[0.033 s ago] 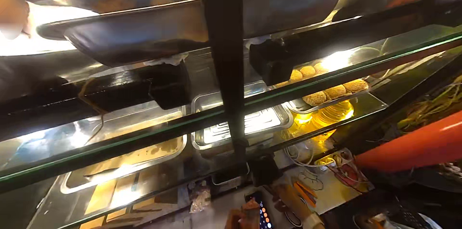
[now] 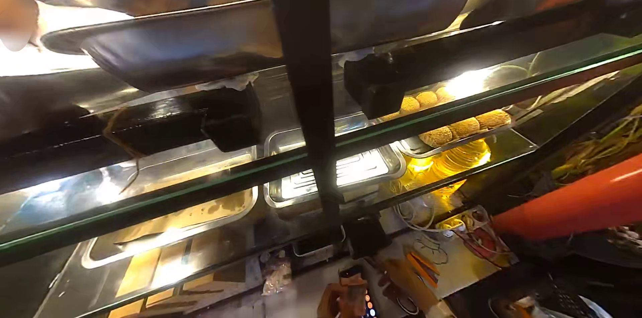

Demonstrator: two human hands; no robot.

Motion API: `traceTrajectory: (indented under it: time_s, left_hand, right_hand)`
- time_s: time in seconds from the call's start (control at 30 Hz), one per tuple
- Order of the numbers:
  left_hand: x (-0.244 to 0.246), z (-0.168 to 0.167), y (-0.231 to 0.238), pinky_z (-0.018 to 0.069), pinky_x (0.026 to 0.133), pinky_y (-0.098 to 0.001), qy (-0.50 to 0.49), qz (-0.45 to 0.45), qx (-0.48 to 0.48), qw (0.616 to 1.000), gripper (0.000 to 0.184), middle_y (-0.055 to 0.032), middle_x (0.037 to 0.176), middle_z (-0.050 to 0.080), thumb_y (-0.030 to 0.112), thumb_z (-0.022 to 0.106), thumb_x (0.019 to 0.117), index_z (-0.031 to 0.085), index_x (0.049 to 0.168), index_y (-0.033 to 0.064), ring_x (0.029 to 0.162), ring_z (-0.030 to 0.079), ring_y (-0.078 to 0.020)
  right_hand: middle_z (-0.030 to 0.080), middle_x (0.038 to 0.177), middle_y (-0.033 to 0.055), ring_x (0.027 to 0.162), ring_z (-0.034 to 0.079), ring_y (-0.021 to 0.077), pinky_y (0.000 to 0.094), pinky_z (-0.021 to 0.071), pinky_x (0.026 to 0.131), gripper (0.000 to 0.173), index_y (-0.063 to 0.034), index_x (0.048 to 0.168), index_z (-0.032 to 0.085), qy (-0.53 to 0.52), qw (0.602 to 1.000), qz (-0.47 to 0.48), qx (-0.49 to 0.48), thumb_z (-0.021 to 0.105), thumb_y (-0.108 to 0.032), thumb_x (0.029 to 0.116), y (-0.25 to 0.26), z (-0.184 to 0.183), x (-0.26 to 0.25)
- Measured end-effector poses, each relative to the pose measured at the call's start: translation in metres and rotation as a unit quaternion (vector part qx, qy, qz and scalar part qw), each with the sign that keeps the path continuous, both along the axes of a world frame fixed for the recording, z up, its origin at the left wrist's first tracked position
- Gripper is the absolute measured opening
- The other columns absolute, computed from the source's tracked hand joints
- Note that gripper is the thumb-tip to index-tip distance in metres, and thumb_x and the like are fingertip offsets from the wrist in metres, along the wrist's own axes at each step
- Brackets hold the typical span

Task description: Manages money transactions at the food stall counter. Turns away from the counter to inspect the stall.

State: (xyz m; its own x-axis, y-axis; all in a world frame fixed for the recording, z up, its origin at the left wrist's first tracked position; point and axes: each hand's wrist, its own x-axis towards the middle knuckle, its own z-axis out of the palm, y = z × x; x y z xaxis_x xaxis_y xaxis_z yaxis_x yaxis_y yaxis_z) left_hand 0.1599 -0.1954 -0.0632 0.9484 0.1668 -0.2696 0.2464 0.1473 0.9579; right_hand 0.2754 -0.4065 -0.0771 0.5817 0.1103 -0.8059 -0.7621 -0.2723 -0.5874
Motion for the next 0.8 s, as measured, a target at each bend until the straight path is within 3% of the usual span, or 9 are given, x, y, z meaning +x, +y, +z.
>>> traceTrajectory:
  time_s: [0.07, 0.13, 0.2, 0.33, 0.4, 0.5, 0.57, 0.7, 0.8]
  left_hand:
    - [0.024, 0.005, -0.023, 0.0611, 0.081, -0.0360, -0.010, -0.040, -0.010, 0.999, 0.031, -0.0144, 0.107, 0.072, -0.003, 0.064, 0.0884, 0.066, 0.119, -0.0069, 0.089, 0.070, -0.0156]
    - [0.044, 0.012, -0.039, 0.0586, 0.089, -0.0356, 0.004, -0.086, -0.007, 0.996, 0.039, -0.0159, 0.122, 0.069, -0.006, 0.059, 0.0889, 0.065, 0.127, -0.0043, 0.100, 0.069, -0.0160]
    - [0.061, 0.016, -0.047, 0.0569, 0.094, -0.0386, 0.016, -0.126, -0.016, 0.992, 0.049, -0.0205, 0.141, 0.058, -0.007, 0.058, 0.0877, 0.059, 0.137, -0.0028, 0.114, 0.065, -0.0215]
    - [0.082, 0.017, -0.045, 0.0604, 0.085, -0.0392, 0.045, -0.136, -0.015, 0.990, 0.064, -0.0212, 0.158, 0.038, -0.004, 0.059, 0.0852, 0.048, 0.148, 0.0003, 0.115, 0.065, -0.0246]
    - [0.081, 0.013, -0.039, 0.0569, 0.095, -0.0402, 0.056, -0.120, -0.004, 0.991, 0.069, -0.0225, 0.159, 0.036, -0.005, 0.062, 0.0830, 0.045, 0.150, -0.0012, 0.125, 0.060, -0.0260]
    - [0.068, 0.003, -0.031, 0.0465, 0.110, -0.0436, 0.055, -0.105, 0.041, 0.992, 0.074, -0.0293, 0.157, 0.035, -0.004, 0.068, 0.0795, 0.042, 0.148, -0.0080, 0.140, 0.046, -0.0326]
    - [0.066, 0.003, -0.026, 0.0423, 0.114, -0.0458, 0.047, -0.100, 0.080, 0.991, 0.075, -0.0298, 0.156, 0.037, 0.000, 0.072, 0.0800, 0.043, 0.148, -0.0084, 0.142, 0.043, -0.0344]
    - [0.091, 0.007, -0.035, 0.0441, 0.113, -0.0447, 0.038, -0.101, 0.084, 0.991, 0.078, -0.0278, 0.157, 0.037, 0.005, 0.077, 0.0817, 0.042, 0.150, -0.0050, 0.141, 0.046, -0.0326]
    - [0.138, -0.020, -0.057, 0.0451, 0.111, -0.0459, 0.047, -0.085, 0.079, 0.992, 0.071, -0.0299, 0.149, 0.046, 0.006, 0.072, 0.0850, 0.043, 0.149, -0.0072, 0.134, 0.052, -0.0348]
  right_hand:
    - [0.074, 0.100, 0.0145, 0.088, 0.074, 0.0266, 0.0465, 0.0613, 0.081, 0.061, -0.0002, 0.122, 0.064, 0.020, 0.995, 0.008, 0.095, 0.033, -0.052, 0.1105, -0.009, 0.016, -0.011]
    - [0.072, 0.112, 0.0128, 0.102, 0.071, 0.0262, 0.0489, 0.0588, 0.091, 0.062, -0.0053, 0.134, 0.059, 0.022, 0.981, -0.028, 0.191, 0.036, -0.056, 0.1081, -0.010, 0.028, -0.011]
    - [0.072, 0.112, 0.0119, 0.101, 0.071, 0.0226, 0.0442, 0.0592, 0.088, 0.046, -0.0045, 0.130, 0.063, -0.090, 0.974, -0.057, 0.198, 0.047, -0.042, 0.1087, -0.003, 0.027, -0.003]
    - [0.068, 0.124, 0.0191, 0.118, 0.065, 0.0284, 0.0445, 0.0507, 0.105, 0.042, 0.0041, 0.118, 0.070, -0.331, 0.939, 0.065, -0.071, 0.052, -0.032, 0.1066, 0.015, 0.011, 0.050]
    - [0.052, 0.150, 0.0226, 0.144, 0.046, 0.0349, 0.0466, 0.0366, 0.120, 0.043, 0.0034, 0.117, 0.072, -0.362, 0.889, 0.208, -0.187, 0.051, -0.033, 0.1056, 0.029, 0.001, 0.075]
    - [0.043, 0.156, 0.0254, 0.147, 0.038, 0.0409, 0.0534, 0.0362, 0.118, 0.037, 0.0035, 0.127, 0.067, -0.291, 0.833, 0.356, -0.306, 0.054, -0.021, 0.1021, 0.052, -0.005, 0.096]
    - [0.055, 0.146, 0.0209, 0.140, 0.047, 0.0383, 0.0539, 0.0398, 0.114, 0.036, 0.0019, 0.126, 0.068, -0.326, 0.844, 0.300, -0.303, 0.060, -0.014, 0.0946, 0.052, -0.001, 0.092]
    - [0.074, 0.116, 0.0176, 0.112, 0.070, 0.0313, 0.0491, 0.0566, 0.099, 0.021, -0.0008, 0.108, 0.078, -0.534, 0.825, -0.021, -0.183, 0.067, -0.009, 0.0916, 0.011, 0.009, 0.059]
    - [0.075, 0.111, 0.0153, 0.099, 0.073, 0.0234, 0.0411, 0.0612, 0.089, 0.021, 0.0004, 0.110, 0.077, -0.484, 0.855, -0.149, -0.116, 0.068, -0.006, 0.0910, -0.031, 0.023, 0.036]
